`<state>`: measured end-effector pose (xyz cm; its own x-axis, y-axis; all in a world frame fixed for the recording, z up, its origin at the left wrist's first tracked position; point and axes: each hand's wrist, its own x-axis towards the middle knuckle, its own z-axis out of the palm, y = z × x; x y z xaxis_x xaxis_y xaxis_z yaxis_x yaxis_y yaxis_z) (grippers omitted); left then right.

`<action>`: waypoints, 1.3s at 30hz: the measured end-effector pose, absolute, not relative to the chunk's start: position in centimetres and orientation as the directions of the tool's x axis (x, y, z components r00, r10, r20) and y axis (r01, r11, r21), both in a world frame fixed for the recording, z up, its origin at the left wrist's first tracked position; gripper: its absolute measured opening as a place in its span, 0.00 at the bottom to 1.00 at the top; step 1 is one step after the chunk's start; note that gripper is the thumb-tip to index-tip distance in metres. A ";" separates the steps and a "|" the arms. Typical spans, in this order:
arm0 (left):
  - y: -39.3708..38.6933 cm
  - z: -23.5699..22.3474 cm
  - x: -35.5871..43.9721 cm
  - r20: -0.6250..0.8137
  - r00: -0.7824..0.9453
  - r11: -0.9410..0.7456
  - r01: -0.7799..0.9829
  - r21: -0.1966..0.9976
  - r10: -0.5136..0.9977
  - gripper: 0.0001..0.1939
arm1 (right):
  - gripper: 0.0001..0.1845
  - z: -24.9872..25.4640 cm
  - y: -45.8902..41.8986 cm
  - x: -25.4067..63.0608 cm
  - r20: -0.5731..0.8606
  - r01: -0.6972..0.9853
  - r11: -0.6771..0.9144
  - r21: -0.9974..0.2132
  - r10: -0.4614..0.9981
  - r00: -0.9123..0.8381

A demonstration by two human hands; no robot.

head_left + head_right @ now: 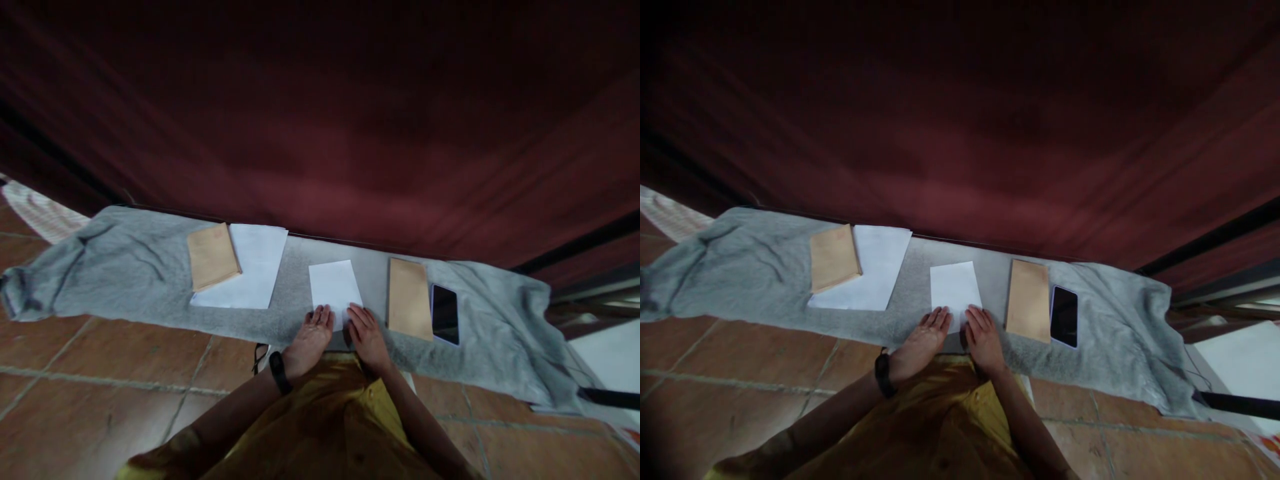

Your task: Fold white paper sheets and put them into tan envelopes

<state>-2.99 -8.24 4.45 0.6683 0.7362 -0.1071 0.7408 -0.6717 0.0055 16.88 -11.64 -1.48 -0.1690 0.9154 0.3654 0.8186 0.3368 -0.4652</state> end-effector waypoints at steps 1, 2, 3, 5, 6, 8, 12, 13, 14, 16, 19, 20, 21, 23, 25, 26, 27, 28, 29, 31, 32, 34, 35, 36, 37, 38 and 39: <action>-8.2 4.5 -2.9 -0.110 0.664 -0.669 0.744 -0.001 0.739 0.30 | 0.23 -1.5 -11.6 16.9 0.367 0.816 0.335 -0.471 0.915 -0.164; -8.3 4.6 -2.8 -0.109 0.658 -0.663 0.749 -0.007 0.745 0.30 | 0.22 -1.4 -11.6 16.9 0.370 0.813 0.334 -0.477 0.915 -0.159; -8.3 4.6 -2.6 -0.105 0.651 -0.656 0.755 -0.009 0.752 0.30 | 0.22 -1.4 -11.6 16.9 0.373 0.810 0.333 -0.483 0.915 -0.154; -8.4 4.5 -2.4 -0.095 0.637 -0.640 0.769 -0.005 0.765 0.30 | 0.22 -1.4 -11.5 16.8 0.380 0.799 0.330 -0.502 0.914 -0.139; -8.4 4.4 -2.4 -0.088 0.630 -0.633 0.774 0.001 0.771 0.30 | 0.22 -1.4 -11.5 16.8 0.382 0.791 0.327 -0.517 0.915 -0.129; -8.2 4.2 -2.7 -0.063 0.622 -0.621 0.783 0.028 0.781 0.29 | 0.22 -1.4 -11.6 16.9 0.380 0.766 0.315 -0.560 0.920 -0.101; -7.3 4.2 -4.1 0.013 0.605 -0.595 0.779 0.197 0.796 0.25 | 0.23 -1.4 -11.9 17.1 0.349 0.677 0.266 -0.686 0.937 -0.015; -7.0 4.3 -4.6 0.024 0.599 -0.585 0.772 0.249 0.801 0.23 | 0.23 -1.3 -12.0 17.3 0.336 0.650 0.247 -0.719 0.942 0.014; -6.7 4.4 -5.1 0.029 0.596 -0.576 0.762 0.297 0.803 0.21 | 0.24 -1.3 -12.1 17.5 0.320 0.623 0.225 -0.749 0.946 0.044; -6.3 4.7 -6.1 0.043 0.597 -0.565 0.731 0.383 0.801 0.18 | 0.27 -1.2 -12.3 18.0 0.292 0.577 0.184 -0.795 0.951 0.099; -6.3 5.1 -7.7 0.091 0.574 -0.531 0.672 0.516 0.814 0.16 | 0.30 -1.1 -12.3 18.8 0.288 0.545 0.161 -0.823 0.945 0.155; -6.4 5.2 -8.2 0.100 0.558 -0.508 0.647 0.569 0.824 0.15 | 0.31 -1.1 -12.3 19.0 0.299 0.548 0.171 -0.819 0.942 0.152; -6.5 5.3 -8.6 0.098 0.546 -0.481 0.624 0.616 0.832 0.15 | 0.32 -1.1 -12.2 19.1 0.314 0.557 0.190 -0.808 0.940 0.135; -6.8 5.5 -9.4 0.072 0.540 -0.428 0.571 0.701 0.839 0.15 | 0.31 -1.1 -11.9 19.0 0.349 0.588 0.247 -0.770 0.935 0.064; -6.8 5.5 -9.8 0.052 0.527 -0.379 0.535 0.755 0.848 0.16 | 0.27 -1.1 -11.5 18.7 0.367 0.630 0.291 -0.721 0.930 -0.009; -6.7 5.5 -9.9 0.044 0.513 -0.354 0.527 0.772 0.858 0.16 | 0.24 -1.1 -11.4 18.4 0.364 0.655 0.291 -0.697 0.931 -0.027; -6.6 5.3 -9.9 0.038 0.488 -0.327 0.523 0.787 0.872 0.17 | 0.20 -1.2 -11.2 18.2 0.353 0.684 0.274 -0.676 0.935 -0.025; -6.4 5.1 -9.7 0.033 0.454 -0.295 0.520 0.802 0.890 0.17 | 0.16 -1.2 -11.1 18.0 0.341 0.714 0.243 -0.657 0.940 -0.005; -6.1 4.9 -9.6 0.027 0.419 -0.262 0.514 0.817 0.907 0.17 | 0.13 -1.2 -11.0 17.8 0.331 0.738 0.206 -0.642 0.943 0.024; -5.5 4.1 -9.0 0.016 0.351 -0.198 0.489 0.850 0.936 0.16 | 0.11 -1.2 -10.9 17.6 0.324 0.768 0.147 -0.623 0.943 0.082; -5.3 3.7 -8.7 0.009 0.318 -0.168 0.475 0.864 0.948 0.17 | 0.11 -1.2 -10.8 17.6 0.327 0.774 0.134 -0.618 0.940 0.098; -4.8 2.9 -8.1 -0.006 0.263 -0.119 0.457 0.881 0.965 0.17 | 0.13 -1.2 -10.8 17.7 0.339 0.779 0.133 -0.613 0.935 0.107; -4.6 2.6 -7.8 -0.009 0.235 -0.103 0.459 0.882 0.972 0.17 | 0.13 -1.1 -10.8 17.7 0.346 0.781 0.133 -0.611 0.932 0.111; -4.5 2.4 -7.5 -0.009 0.210 -0.092 0.468 0.879 0.978 0.18 | 0.14 -1.1 -10.9 17.7 0.352 0.783 0.130 -0.608 0.928 0.119; -4.4 2.3 -7.2 -0.006 0.189 -0.088 0.482 0.872 0.982 0.19 | 0.15 -1.1 -10.9 17.6 0.358 0.786 0.122 -0.606 0.924 0.132; -4.3 2.3 -7.0 0.000 0.171 -0.087 0.500 0.861 0.985 0.20 | 0.15 -1.1 -10.9 17.5 0.363 0.791 0.110 -0.602 0.920 0.148; -4.2 2.4 -6.7 0.004 0.157 -0.086 0.523 0.848 0.988 0.21 | 0.15 -1.2 -10.9 17.4 0.365 0.797 0.094 -0.597 0.916 0.166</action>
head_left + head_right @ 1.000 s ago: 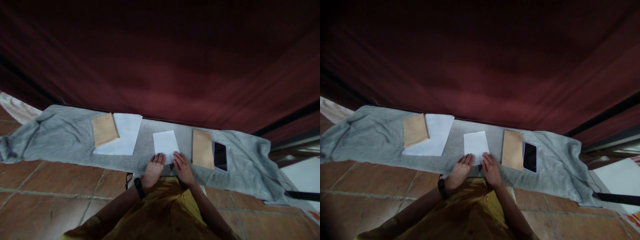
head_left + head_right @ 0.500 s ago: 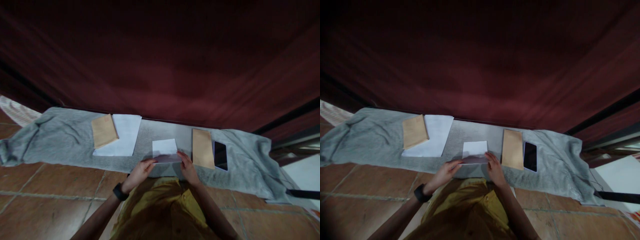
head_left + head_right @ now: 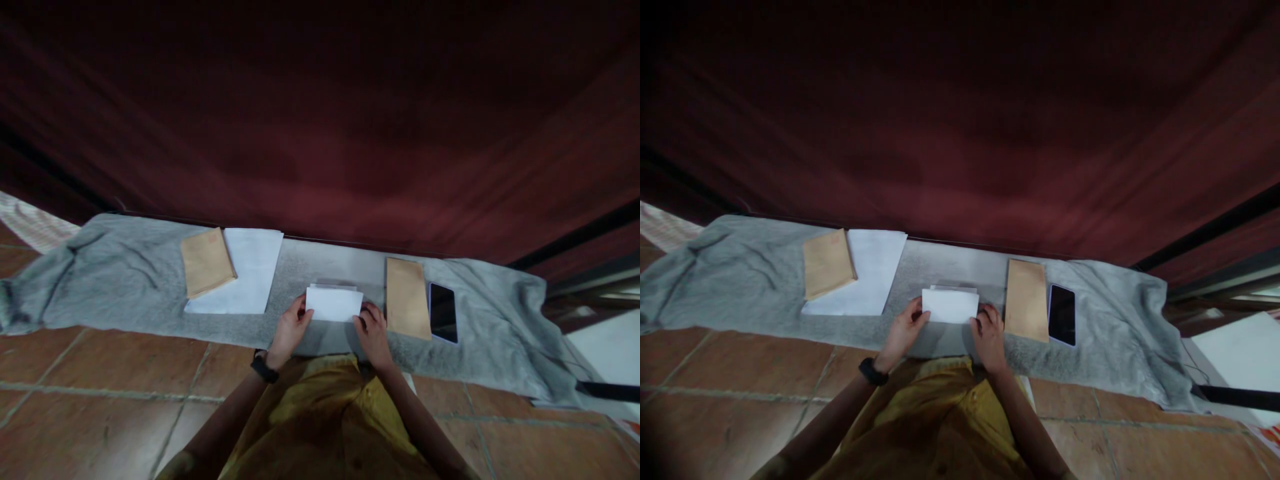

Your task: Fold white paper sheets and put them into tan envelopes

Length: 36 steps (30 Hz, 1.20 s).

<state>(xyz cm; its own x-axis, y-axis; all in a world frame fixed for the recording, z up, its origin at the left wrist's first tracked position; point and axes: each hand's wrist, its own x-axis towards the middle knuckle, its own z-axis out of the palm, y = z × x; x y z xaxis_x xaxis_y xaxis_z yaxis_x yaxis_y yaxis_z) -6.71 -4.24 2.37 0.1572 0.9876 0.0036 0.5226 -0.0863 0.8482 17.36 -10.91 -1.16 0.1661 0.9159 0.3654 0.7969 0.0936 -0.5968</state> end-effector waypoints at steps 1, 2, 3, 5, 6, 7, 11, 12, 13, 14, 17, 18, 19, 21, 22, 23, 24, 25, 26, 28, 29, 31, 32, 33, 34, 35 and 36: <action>-4.2 2.5 -6.5 0.005 0.145 -0.084 0.546 0.833 0.989 0.22 | 0.16 -1.2 -10.9 17.2 0.366 0.804 0.077 -0.590 0.913 0.181; -4.1 2.6 -6.3 0.005 0.132 -0.080 0.570 0.818 0.991 0.22 | 0.16 -1.2 -10.9 17.0 0.365 0.812 0.061 -0.581 0.911 0.193; -4.1 2.7 -6.1 0.003 0.120 -0.075 0.593 0.802 0.993 0.22 | 0.16 -1.2 -10.9 16.9 0.364 0.819 0.048 -0.571 0.909 0.201; -4.0 2.8 -5.7 0.000 0.101 -0.064 0.633 0.771 0.995 0.22 | 0.15 -1.2 -10.9 16.6 0.362 0.831 0.031 -0.555 0.909 0.208; -4.0 2.9 -5.6 -0.001 0.094 -0.060 0.651 0.757 0.996 0.22 | 0.14 -1.2 -10.8 16.5 0.362 0.834 0.025 -0.551 0.908 0.212; -4.0 2.9 -5.4 -0.004 0.089 -0.057 0.669 0.741 0.996 0.22 | 0.13 -1.2 -10.8 16.4 0.362 0.837 0.019 -0.548 0.907 0.217; -3.8 3.2 -4.9 -0.031 0.082 -0.041 0.743 0.668 0.996 0.24 | 0.11 -1.2 -10.7 16.2 0.363 0.842 -0.003 -0.540 0.902 0.236; -3.8 3.3 -4.9 -0.039 0.083 -0.037 0.759 0.650 0.996 0.25 | 0.11 -1.2 -10.7 16.1 0.363 0.842 -0.006 -0.540 0.900 0.239; -3.8 3.3 -4.8 -0.044 0.083 -0.037 0.774 0.632 0.996 0.26 | 0.10 -1.2 -10.7 16.1 0.364 0.841 -0.009 -0.542 0.899 0.244; -3.8 3.4 -4.7 -0.044 0.086 -0.041 0.789 0.614 0.995 0.27 | 0.10 -1.2 -10.7 16.1 0.363 0.838 -0.012 -0.545 0.898 0.249; -4.0 3.5 -4.6 -0.025 0.109 -0.077 0.828 0.555 0.994 0.28 | 0.09 -1.2 -10.8 16.1 0.361 0.832 -0.024 -0.554 0.894 0.267; -4.1 3.5 -4.5 -0.013 0.115 -0.091 0.841 0.534 0.993 0.28 | 0.11 -1.2 -10.8 16.1 0.363 0.834 -0.024 -0.552 0.893 0.266; -4.2 3.5 -4.5 -0.004 0.124 -0.105 0.852 0.512 0.992 0.28 | 0.13 -1.1 -10.8 16.1 0.369 0.840 -0.019 -0.542 0.893 0.258; -4.4 3.3 -4.6 0.018 0.138 -0.131 0.877 0.463 0.990 0.27 | 0.19 -0.9 -10.8 16.1 0.384 0.864 0.013 -0.503 0.899 0.210; -4.4 3.2 -4.6 0.038 0.151 -0.153 0.888 0.434 0.988 0.27 | 0.21 -0.8 -10.7 16.0 0.387 0.878 0.039 -0.477 0.906 0.170; -4.4 3.0 -4.6 0.067 0.174 -0.186 0.896 0.404 0.982 0.26 | 0.24 -0.7 -10.6 15.9 0.383 0.890 0.069 -0.450 0.916 0.123; -4.4 2.8 -4.6 0.106 0.203 -0.228 0.898 0.376 0.974 0.26 | 0.26 -0.6 -10.6 15.7 0.371 0.899 0.100 -0.427 0.926 0.073; -4.4 2.6 -4.5 0.147 0.240 -0.277 0.894 0.352 0.960 0.26 | 0.28 -0.6 -10.5 15.6 0.353 0.903 0.132 -0.410 0.935 0.023; -4.4 2.4 -4.3 0.182 0.284 -0.331 0.883 0.333 0.941 0.26 | 0.30 -0.6 -10.4 15.4 0.333 0.902 0.162 -0.399 0.943 -0.022; -4.5 1.8 -3.8 0.214 0.384 -0.435 0.846 0.308 0.898 0.25 | 0.31 -0.7 -10.4 15.2 0.302 0.897 0.201 -0.395 0.950 -0.080; -4.5 1.6 -3.5 0.211 0.431 -0.478 0.828 0.294 0.877 0.25 | 0.31 -0.8 -10.4 15.2 0.294 0.893 0.210 -0.397 0.951 -0.093; -4.7 1.1 -2.8 0.186 0.500 -0.533 0.807 0.256 0.846 0.25 | 0.31 -0.9 -10.5 15.2 0.293 0.888 0.214 -0.407 0.951 -0.095; -4.8 0.9 -2.5 0.174 0.516 -0.544 0.806 0.233 0.839 0.25 | 0.30 -0.9 -10.6 15.2 0.296 0.887 0.209 -0.412 0.951 -0.086; -4.9 0.8 -2.3 0.166 0.523 -0.548 0.809 0.214 0.836 0.25 | 0.30 -0.8 -10.6 15.2 0.299 0.887 0.200 -0.416 0.951 -0.075; -5.0 0.7 -2.2 0.162 0.524 -0.547 0.813 0.198 0.836 0.26 | 0.29 -0.7 -10.5 15.1 0.301 0.888 0.190 -0.419 0.952 -0.062; -5.1 0.6 -2.2 0.159 0.524 -0.546 0.816 0.187 0.837 0.26 | 0.27 -0.5 -10.4 14.9 0.300 0.888 0.181 -0.422 0.953 -0.052; -5.1 0.6 -2.2 0.156 0.527 -0.549 0.817 0.177 0.835 0.27 | 0.26 -0.2 -10.1 14.6 0.298 0.888 0.176 -0.425 0.953 -0.046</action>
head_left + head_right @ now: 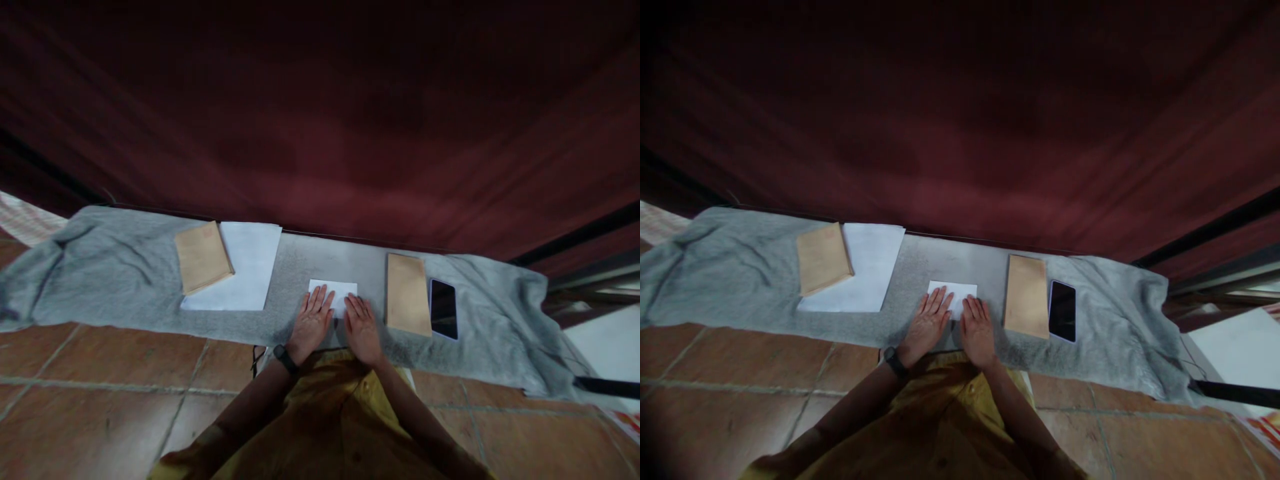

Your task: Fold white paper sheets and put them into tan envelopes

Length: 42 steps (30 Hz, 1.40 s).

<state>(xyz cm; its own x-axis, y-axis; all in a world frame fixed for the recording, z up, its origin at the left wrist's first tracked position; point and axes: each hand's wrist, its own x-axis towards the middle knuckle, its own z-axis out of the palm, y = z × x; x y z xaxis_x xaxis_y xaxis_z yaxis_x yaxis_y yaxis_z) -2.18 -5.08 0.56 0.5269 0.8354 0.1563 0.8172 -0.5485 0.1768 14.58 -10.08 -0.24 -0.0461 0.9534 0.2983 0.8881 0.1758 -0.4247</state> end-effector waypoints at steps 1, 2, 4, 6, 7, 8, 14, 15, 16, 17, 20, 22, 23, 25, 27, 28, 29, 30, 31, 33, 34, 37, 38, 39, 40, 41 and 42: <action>-5.1 0.5 -2.3 0.153 0.534 -0.555 0.815 0.167 0.831 0.27 | 0.26 0.0 -9.7 14.1 0.296 0.886 0.178 -0.427 0.954 -0.049; -5.0 0.4 -2.4 0.148 0.546 -0.565 0.810 0.157 0.825 0.28 | 0.26 0.2 -9.3 13.6 0.296 0.883 0.187 -0.430 0.954 -0.058; -4.9 0.3 -2.6 0.137 0.580 -0.595 0.792 0.136 0.803 0.30 | 0.27 0.4 -8.4 12.4 0.297 0.875 0.212 -0.436 0.951 -0.082; -4.8 0.2 -2.7 0.131 0.604 -0.617 0.777 0.122 0.786 0.32 | 0.28 0.2 -7.8 11.4 0.302 0.872 0.219 -0.437 0.949 -0.088; -4.8 0.2 -2.8 0.132 0.607 -0.621 0.775 0.120 0.783 0.33 | 0.29 0.0 -7.7 11.1 0.304 0.875 0.217 -0.433 0.949 -0.085; -4.8 0.2 -2.7 0.134 0.605 -0.619 0.776 0.121 0.785 0.33 | 0.29 -0.3 -7.6 11.0 0.308 0.879 0.212 -0.427 0.948 -0.079; -4.9 0.6 -2.6 0.140 0.564 -0.581 0.795 0.175 0.814 0.31 | 0.33 -1.4 -8.7 12.7 0.356 0.895 0.196 -0.401 0.934 -0.045; -4.9 0.7 -2.7 0.141 0.558 -0.575 0.798 0.182 0.818 0.31 | 0.33 -1.4 -8.8 13.1 0.355 0.895 0.194 -0.401 0.934 -0.044; -4.9 0.8 -2.8 0.143 0.552 -0.571 0.800 0.187 0.821 0.32 | 0.34 -1.5 -8.9 13.5 0.351 0.896 0.190 -0.401 0.936 -0.042; -4.9 0.8 -3.0 0.146 0.549 -0.568 0.801 0.189 0.823 0.32 | 0.35 -1.6 -9.1 13.8 0.344 0.898 0.182 -0.401 0.938 -0.037; -4.9 0.8 -3.6 0.156 0.555 -0.576 0.796 0.184 0.817 0.36 | 0.36 -1.8 -9.5 14.6 0.332 0.909 0.155 -0.387 0.943 -0.019; -4.8 0.8 -4.1 0.156 0.563 -0.583 0.793 0.175 0.812 0.38 | 0.36 -2.0 -9.9 15.1 0.334 0.923 0.146 -0.356 0.942 -0.021; -4.8 0.8 -4.3 0.153 0.564 -0.584 0.794 0.170 0.812 0.39 | 0.36 -2.1 -10.0 15.3 0.337 0.932 0.144 -0.334 0.941 -0.025; -4.7 0.8 -4.7 0.148 0.557 -0.575 0.802 0.158 0.817 0.41 | 0.37 -2.2 -10.3 15.6 0.343 0.949 0.139 -0.283 0.939 -0.035; -4.8 0.8 -4.8 0.147 0.546 -0.564 0.813 0.146 0.825 0.42 | 0.36 -2.2 -10.5 15.7 0.351 0.965 0.128 -0.231 0.936 -0.040; -4.8 0.8 -4.8 0.147 0.541 -0.559 0.818 0.140 0.828 0.42 | 0.36 -2.2 -10.6 15.7 0.354 0.971 0.121 -0.208 0.934 -0.040; -4.9 0.9 -4.8 0.148 0.536 -0.554 0.822 0.135 0.831 0.43 | 0.36 -2.2 -10.6 15.8 0.357 0.975 0.115 -0.192 0.933 -0.040; -4.9 0.9 -4.7 0.147 0.532 -0.550 0.825 0.129 0.834 0.43 | 0.36 -2.2 -10.7 15.7 0.359 0.977 0.110 -0.181 0.932 -0.038; -4.9 0.9 -4.7 0.145 0.529 -0.546 0.828 0.124 0.836 0.43 | 0.36 -2.2 -10.7 15.7 0.362 0.979 0.106 -0.174 0.932 -0.037; -4.9 1.1 -4.5 0.140 0.524 -0.540 0.833 0.118 0.840 0.41 | 0.36 -2.2 -10.7 15.6 0.364 0.980 0.104 -0.169 0.931 -0.036; -4.9 1.1 -4.5 0.139 0.524 -0.540 0.833 0.119 0.840 0.39 | 0.37 -2.2 -10.6 15.6 0.364 0.980 0.104 -0.168 0.931 -0.036; -4.8 1.4 -3.7 0.157 0.545 -0.565 0.812 0.145 0.823 0.33 | 0.37 -2.2 -10.6 15.5 0.365 0.980 0.096 -0.174 0.931 -0.027; -4.8 1.4 -3.3 0.166 0.561 -0.584 0.795 0.162 0.811 0.32 | 0.37 -2.2 -10.6 15.5 0.364 0.980 0.092 -0.176 0.931 -0.022; -4.8 1.5 -2.7 0.174 0.578 -0.603 0.777 0.182 0.797 0.31 | 0.36 -2.3 -10.6 15.5 0.363 0.980 0.088 -0.178 0.932 -0.018; -4.8 1.5 -2.0 0.179 0.593 -0.620 0.758 0.204 0.785 0.30 | 0.36 -2.3 -10.6 15.5 0.360 0.981 0.085 -0.176 0.933 -0.016; -4.7 1.4 -1.3 0.182 0.605 -0.632 0.742 0.225 0.775 0.30 | 0.35 -2.3 -10.6 15.5 0.357 0.981 0.085 -0.172 0.934 -0.019; -4.7 1.4 -0.5 0.184 0.610 -0.637 0.730 0.246 0.770 0.30 | 0.35 -2.3 -10.7 15.4 0.353 0.982 0.089 -0.167 0.935 -0.025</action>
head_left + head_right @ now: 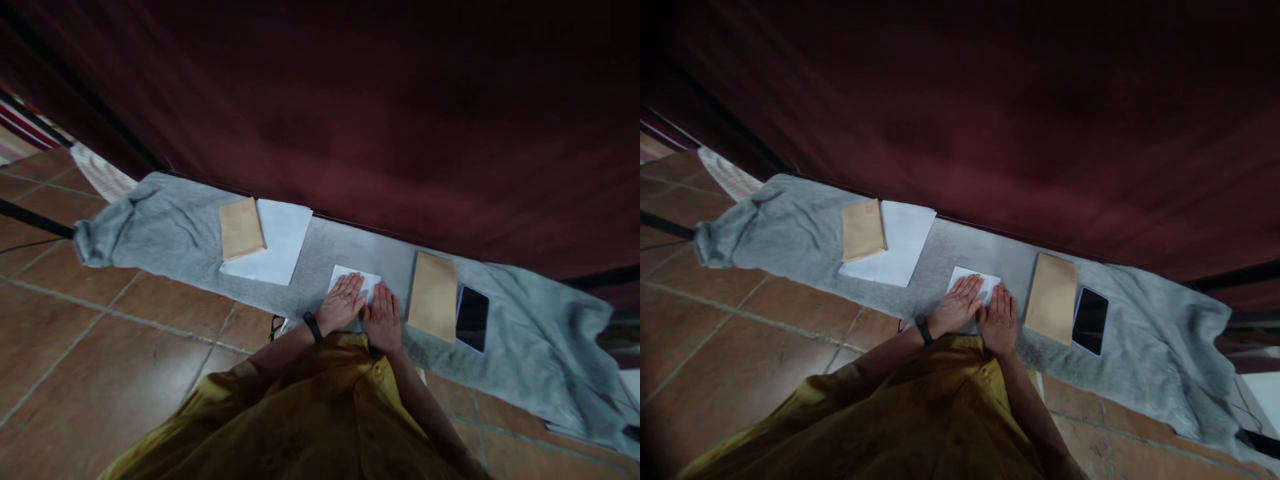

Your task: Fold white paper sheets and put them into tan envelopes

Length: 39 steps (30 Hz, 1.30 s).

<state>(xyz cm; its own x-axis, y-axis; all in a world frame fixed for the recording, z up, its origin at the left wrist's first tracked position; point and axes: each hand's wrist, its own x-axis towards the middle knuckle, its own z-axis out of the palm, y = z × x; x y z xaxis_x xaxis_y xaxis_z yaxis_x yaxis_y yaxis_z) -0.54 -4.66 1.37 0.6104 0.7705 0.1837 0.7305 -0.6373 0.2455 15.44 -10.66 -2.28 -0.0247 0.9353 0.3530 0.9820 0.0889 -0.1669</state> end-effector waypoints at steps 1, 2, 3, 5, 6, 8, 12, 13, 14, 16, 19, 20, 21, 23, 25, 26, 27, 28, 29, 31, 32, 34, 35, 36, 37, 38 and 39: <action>-4.6 1.3 0.2 0.184 0.611 -0.638 0.724 0.263 0.770 0.30 | 0.34 -2.3 -10.7 15.4 0.350 0.982 0.093 -0.162 0.936 -0.031; -4.4 1.1 0.8 0.185 0.609 -0.636 0.721 0.276 0.771 0.31 | 0.33 -2.3 -10.7 15.4 0.349 0.983 0.094 -0.159 0.937 -0.034; -4.2 1.0 1.3 0.185 0.607 -0.633 0.720 0.284 0.773 0.31 | 0.33 -2.3 -10.6 15.4 0.348 0.983 0.094 -0.157 0.937 -0.034; -3.7 0.7 1.7 0.189 0.600 -0.628 0.723 0.288 0.777 0.32 | 0.33 -2.3 -10.6 15.3 0.348 0.984 0.087 -0.158 0.937 -0.027; -3.4 0.5 1.6 0.190 0.595 -0.624 0.727 0.287 0.781 0.32 | 0.33 -2.3 -10.5 15.2 0.348 0.984 0.081 -0.160 0.937 -0.021; -2.8 0.4 0.9 0.193 0.577 -0.608 0.743 0.281 0.794 0.32 | 0.34 -2.3 -10.5 15.2 0.349 0.984 0.076 -0.164 0.937 -0.015; -1.8 0.4 -1.4 0.192 0.520 -0.554 0.792 0.255 0.832 0.31 | 0.36 -2.2 -10.5 15.2 0.351 0.981 0.073 -0.181 0.936 -0.005; -1.7 0.4 -1.9 0.191 0.508 -0.542 0.803 0.247 0.840 0.31 | 0.36 -2.1 -10.6 15.2 0.352 0.980 0.068 -0.188 0.936 0.003; -1.7 0.4 -2.3 0.190 0.499 -0.533 0.812 0.240 0.846 0.31 | 0.35 -2.0 -10.5 15.1 0.353 0.979 0.059 -0.195 0.935 0.014; -1.6 0.4 -2.8 0.186 0.491 -0.523 0.821 0.228 0.851 0.31 | 0.35 -1.7 -10.3 14.9 0.353 0.977 0.042 -0.211 0.935 0.036; -1.7 0.3 -3.0 0.182 0.491 -0.521 0.826 0.214 0.852 0.30 | 0.33 -0.9 -9.3 14.0 0.333 0.968 0.070 -0.241 0.943 0.014; -1.7 0.3 -2.9 0.182 0.491 -0.521 0.828 0.208 0.852 0.30 | 0.33 -0.6 -8.9 13.5 0.317 0.964 0.090 -0.251 0.948 -0.007; -1.7 0.2 -2.9 0.182 0.494 -0.524 0.828 0.201 0.850 0.30 | 0.32 -0.3 -8.4 13.0 0.298 0.960 0.109 -0.259 0.954 -0.028; -1.7 0.0 -3.0 0.181 0.503 -0.532 0.826 0.188 0.845 0.30 | 0.31 0.0 -7.5 12.0 0.262 0.955 0.125 -0.268 0.964 -0.053; -1.6 -0.1 -3.1 0.181 0.505 -0.533 0.826 0.181 0.844 0.30 | 0.30 0.0 -6.9 11.2 0.247 0.956 0.119 -0.268 0.968 -0.051; -1.6 -0.1 -3.2 0.181 0.505 -0.533 0.826 0.181 0.844 0.30 | 0.30 -0.2 -6.8 11.1 0.250 0.958 0.112 -0.265 0.967 -0.044; -1.6 -0.1 -3.2 0.183 0.502 -0.532 0.827 0.185 0.845 0.30 | 0.31 -0.3 -6.8 11.1 0.258 0.960 0.103 -0.260 0.966 -0.034; -1.7 -0.1 -3.2 0.185 0.498 -0.529 0.827 0.191 0.847 0.30 | 0.31 -0.5 -6.8 11.2 0.268 0.963 0.093 -0.253 0.963 -0.023; -1.7 0.0 -3.2 0.188 0.496 -0.527 0.826 0.199 0.848 0.30 | 0.32 -0.7 -6.9 11.5 0.279 0.966 0.083 -0.246 0.960 -0.011; -1.7 0.2 -3.0 0.193 0.491 -0.525 0.823 0.218 0.850 0.30 | 0.33 -1.1 -7.1 12.4 0.295 0.970 0.063 -0.234 0.955 0.009; -1.7 0.3 -3.0 0.195 0.486 -0.521 0.822 0.229 0.852 0.31 | 0.33 -1.2 -7.3 12.9 0.298 0.971 0.057 -0.231 0.954 0.015; -1.7 0.5 -2.9 0.195 0.471 -0.508 0.823 0.253 0.860 0.32 | 0.33 -1.3 -7.5 14.0 0.300 0.972 0.043 -0.229 0.954 0.029; -1.7 0.5 -3.0 0.196 0.460 -0.498 0.826 0.264 0.866 0.32 | 0.33 -1.4 -7.6 14.4 0.299 0.973 0.033 -0.230 0.954 0.038; -1.7 0.5 -3.0 0.196 0.448 -0.488 0.829 0.273 0.872 0.32 | 0.32 -1.4 -7.7 14.8 0.297 0.973 0.023 -0.230 0.954 0.048; -1.8 0.5 -3.2 0.197 0.438 -0.478 0.833 0.277 0.877 0.33 | 0.32 -1.4 -7.8 15.1 0.295 0.973 0.013 -0.230 0.954 0.057; -1.9 0.5 -3.4 0.197 0.429 -0.470 0.837 0.279 0.881 0.33 | 0.32 -1.3 -7.9 15.3 0.294 0.973 0.006 -0.229 0.954 0.064; -2.1 0.4 -3.6 0.198 0.421 -0.463 0.842 0.278 0.885 0.34 | 0.32 -1.3 -8.0 15.4 0.294 0.974 0.001 -0.227 0.954 0.067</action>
<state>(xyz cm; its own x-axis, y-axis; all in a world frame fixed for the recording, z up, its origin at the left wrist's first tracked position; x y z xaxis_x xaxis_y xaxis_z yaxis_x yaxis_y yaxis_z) -3.65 -2.05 0.45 0.4215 0.8850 0.1980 0.8417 -0.4630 0.2777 15.38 -8.02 -1.32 0.0674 0.9535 0.2936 0.9739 0.0011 -0.2270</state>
